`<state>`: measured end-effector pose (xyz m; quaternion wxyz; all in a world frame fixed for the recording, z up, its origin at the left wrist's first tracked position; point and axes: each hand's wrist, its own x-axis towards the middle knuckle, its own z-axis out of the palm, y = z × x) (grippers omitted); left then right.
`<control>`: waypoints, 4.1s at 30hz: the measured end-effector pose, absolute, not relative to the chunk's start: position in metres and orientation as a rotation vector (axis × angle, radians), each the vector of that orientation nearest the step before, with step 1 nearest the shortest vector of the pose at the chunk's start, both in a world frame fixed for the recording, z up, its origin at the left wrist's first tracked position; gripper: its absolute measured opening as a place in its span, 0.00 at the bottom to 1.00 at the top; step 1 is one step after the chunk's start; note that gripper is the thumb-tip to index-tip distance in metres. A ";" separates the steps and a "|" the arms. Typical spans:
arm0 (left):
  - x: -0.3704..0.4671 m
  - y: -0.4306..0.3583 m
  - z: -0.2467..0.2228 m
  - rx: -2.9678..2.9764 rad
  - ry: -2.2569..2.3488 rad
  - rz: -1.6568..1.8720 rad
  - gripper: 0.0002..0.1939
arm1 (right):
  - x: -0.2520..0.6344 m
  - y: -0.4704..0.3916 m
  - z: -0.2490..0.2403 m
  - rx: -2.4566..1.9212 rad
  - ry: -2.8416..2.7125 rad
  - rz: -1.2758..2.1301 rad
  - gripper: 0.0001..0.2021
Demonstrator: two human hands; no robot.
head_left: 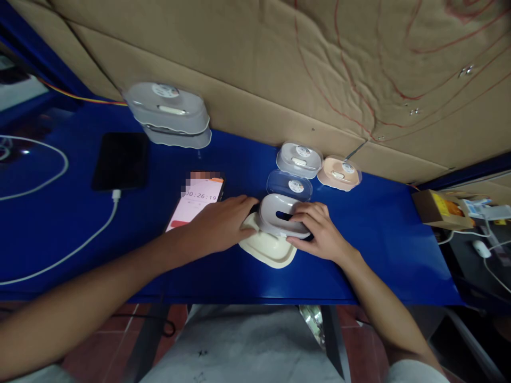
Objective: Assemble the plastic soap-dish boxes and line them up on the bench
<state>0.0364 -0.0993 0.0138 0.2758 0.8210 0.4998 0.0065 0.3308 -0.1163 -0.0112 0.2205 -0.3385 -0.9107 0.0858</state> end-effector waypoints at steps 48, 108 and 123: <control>0.058 -0.099 0.002 0.618 0.655 0.705 0.19 | 0.314 -0.131 -0.012 -0.953 -2.523 0.096 0.27; 0.057 -0.096 -0.002 0.659 0.800 0.724 0.25 | 0.315 -0.134 -0.002 -0.873 -2.649 0.001 0.28; 0.062 -0.100 -0.002 0.597 0.757 0.742 0.25 | 0.310 -0.136 -0.008 -0.924 -2.605 0.068 0.30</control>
